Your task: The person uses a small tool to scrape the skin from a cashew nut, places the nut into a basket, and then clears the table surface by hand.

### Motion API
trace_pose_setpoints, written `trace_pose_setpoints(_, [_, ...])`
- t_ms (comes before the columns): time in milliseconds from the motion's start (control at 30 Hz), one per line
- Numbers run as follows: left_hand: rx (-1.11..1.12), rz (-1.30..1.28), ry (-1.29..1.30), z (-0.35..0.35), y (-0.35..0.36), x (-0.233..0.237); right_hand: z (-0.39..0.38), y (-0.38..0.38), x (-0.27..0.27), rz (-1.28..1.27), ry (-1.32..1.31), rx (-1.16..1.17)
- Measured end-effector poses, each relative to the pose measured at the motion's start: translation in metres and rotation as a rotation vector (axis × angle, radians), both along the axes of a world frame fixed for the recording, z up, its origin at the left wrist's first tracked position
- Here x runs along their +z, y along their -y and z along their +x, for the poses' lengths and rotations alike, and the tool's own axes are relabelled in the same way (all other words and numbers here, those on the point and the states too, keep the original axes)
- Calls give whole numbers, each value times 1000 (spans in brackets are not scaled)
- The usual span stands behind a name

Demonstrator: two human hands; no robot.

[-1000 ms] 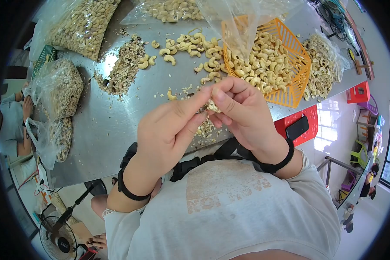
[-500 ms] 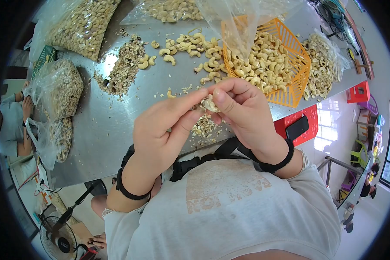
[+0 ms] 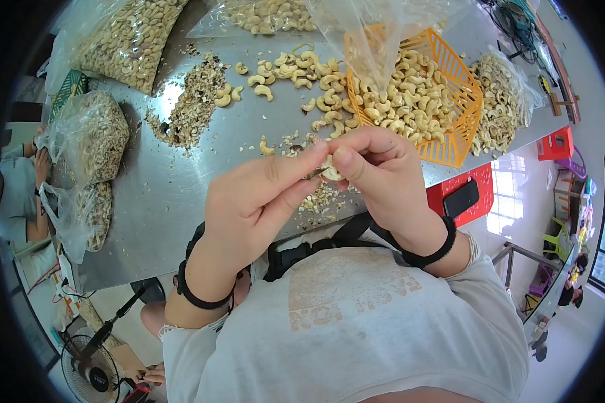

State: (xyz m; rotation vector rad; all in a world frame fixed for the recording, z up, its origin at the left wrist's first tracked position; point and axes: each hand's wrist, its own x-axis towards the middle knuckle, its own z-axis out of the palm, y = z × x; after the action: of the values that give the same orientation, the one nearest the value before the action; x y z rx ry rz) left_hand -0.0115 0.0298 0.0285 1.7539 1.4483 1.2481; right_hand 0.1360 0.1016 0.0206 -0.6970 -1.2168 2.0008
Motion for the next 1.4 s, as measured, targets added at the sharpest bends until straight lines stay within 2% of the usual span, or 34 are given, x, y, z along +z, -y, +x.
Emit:
trace_pose_setpoints(33, [0,0,0,0,0,1,0,0,1,35,23,2])
trace_pose_setpoints(100, [45,97,-176,0,1,1,0,1,3,60,22,-7])
trace_pose_setpoints(233, [75,165,-189,2,2,-1,0,2,5,79,7,-13])
trace_pose_setpoints(300, [79,-12,106,4,5,0,0,3,5,66,-19,2])
trace_pose_setpoints(433, [93,-103,265,4,7,1,-1,3,4,2,-94,13])
trace_pose_setpoints(567, [60,-130,203,3,5,5,0,0,0,13,-128,60])
trace_pose_setpoints(733, [34,-128,192,4,5,3,0,3,2,15,-60,-14])
trace_pose_setpoints(933, [27,-89,38,3,4,7,-2,5,2,82,-17,-80])
trace_pose_setpoints(1000, [35,28,-142,2,3,8,-1,5,-1,129,15,-89])
trace_pose_setpoints(1133, [58,170,-217,0,1,3,0,6,0,219,59,-97])
trace_pose_setpoints(1300, [92,-147,142,3,7,8,0,5,-1,143,14,-89])
trace_pose_setpoints(1400, [74,-221,125,2,7,11,-1,4,4,88,-29,-65])
